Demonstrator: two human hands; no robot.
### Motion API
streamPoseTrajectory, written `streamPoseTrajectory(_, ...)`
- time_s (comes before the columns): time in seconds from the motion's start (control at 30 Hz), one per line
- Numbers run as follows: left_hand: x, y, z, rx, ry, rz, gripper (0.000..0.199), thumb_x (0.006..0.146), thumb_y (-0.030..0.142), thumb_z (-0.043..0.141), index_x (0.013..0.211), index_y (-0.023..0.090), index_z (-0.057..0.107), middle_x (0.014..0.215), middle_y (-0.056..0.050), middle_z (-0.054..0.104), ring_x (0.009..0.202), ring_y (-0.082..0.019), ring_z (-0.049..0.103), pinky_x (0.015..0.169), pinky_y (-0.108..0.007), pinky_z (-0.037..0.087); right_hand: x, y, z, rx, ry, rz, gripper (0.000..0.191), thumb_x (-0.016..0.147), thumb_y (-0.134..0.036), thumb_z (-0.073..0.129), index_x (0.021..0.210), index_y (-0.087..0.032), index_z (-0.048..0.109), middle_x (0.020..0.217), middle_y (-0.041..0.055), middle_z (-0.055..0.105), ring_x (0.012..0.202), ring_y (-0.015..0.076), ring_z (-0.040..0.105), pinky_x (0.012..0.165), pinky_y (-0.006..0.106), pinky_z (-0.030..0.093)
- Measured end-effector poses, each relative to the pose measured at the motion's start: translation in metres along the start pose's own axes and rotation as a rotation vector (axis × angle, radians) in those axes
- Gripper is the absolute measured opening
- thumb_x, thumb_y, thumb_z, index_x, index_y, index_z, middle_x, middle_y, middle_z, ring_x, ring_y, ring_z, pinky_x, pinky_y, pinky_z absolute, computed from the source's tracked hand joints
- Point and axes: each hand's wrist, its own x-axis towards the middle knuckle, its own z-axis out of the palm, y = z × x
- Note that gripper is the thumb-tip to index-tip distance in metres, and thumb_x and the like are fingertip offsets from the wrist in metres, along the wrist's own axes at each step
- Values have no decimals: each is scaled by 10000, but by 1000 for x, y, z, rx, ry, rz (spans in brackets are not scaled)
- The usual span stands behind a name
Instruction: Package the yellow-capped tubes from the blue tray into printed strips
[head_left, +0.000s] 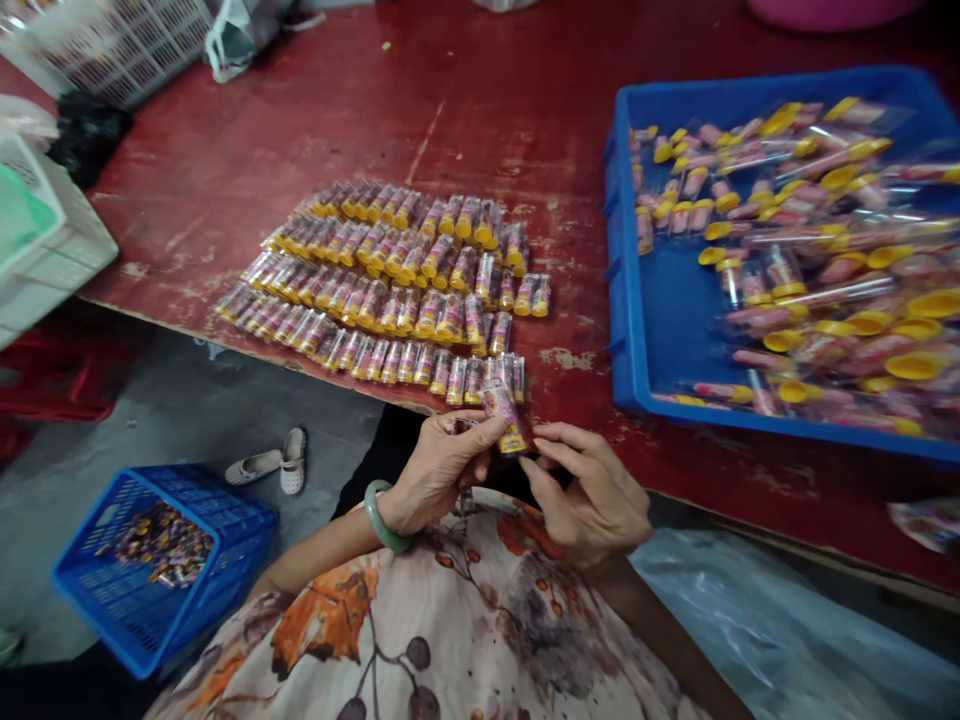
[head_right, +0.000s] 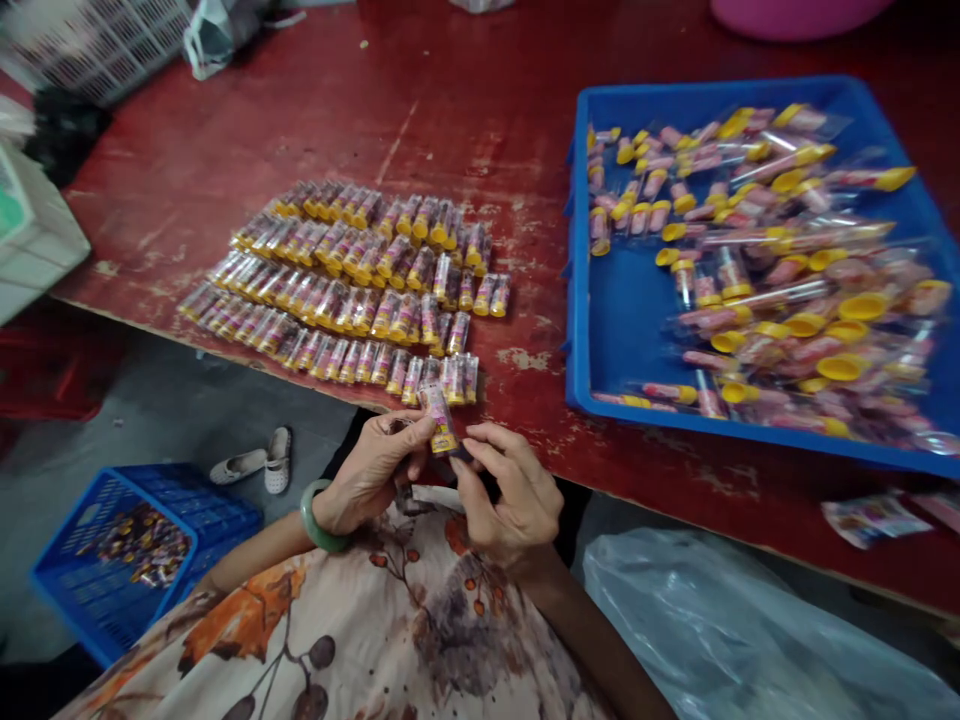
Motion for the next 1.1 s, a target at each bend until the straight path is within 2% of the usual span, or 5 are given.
streamPoseTrajectory(0.23,13,48,-64,562,374,345,377,634,479,814,730,139,681,485,62,408,461,-58,297,458,-240,177,-2,15,-11,-26,6,23,208,780,-85,717,949,-205,702,933,51,702,759,181,671,628,299,547)
streamPoseTrajectory(0.57,53,64,-62,1356,365,392,425,688,437,726,464,181,471,465,45,311,516,-104,295,545,-302,166,14,16,-26,-78,17,-26,146,817,-58,666,872,-192,672,853,30,680,740,156,663,658,281,541)
streamPoseTrajectory(0.77,38,61,-65,716,526,482,339,638,455,796,772,158,705,588,20,543,532,-98,413,516,-254,276,82,66,-91,-441,-60,-201,137,789,-45,664,799,-176,700,827,34,693,772,157,659,726,291,505)
streamPoseTrajectory(0.9,0,33,-47,-77,255,53,320,669,378,783,865,134,713,670,-3,605,496,-59,438,445,-191,304,146,146,-137,-610,-294,177,274,600,64,735,752,-162,755,743,-31,666,615,52,535,583,281,299)
streamPoseTrajectory(1.1,-14,-2,-31,-453,-16,-299,266,664,5,632,912,54,715,862,-123,729,674,-124,666,630,-203,521,203,214,-117,-554,-447,475,311,586,15,814,395,-90,592,396,-49,471,363,-30,268,548,302,64)
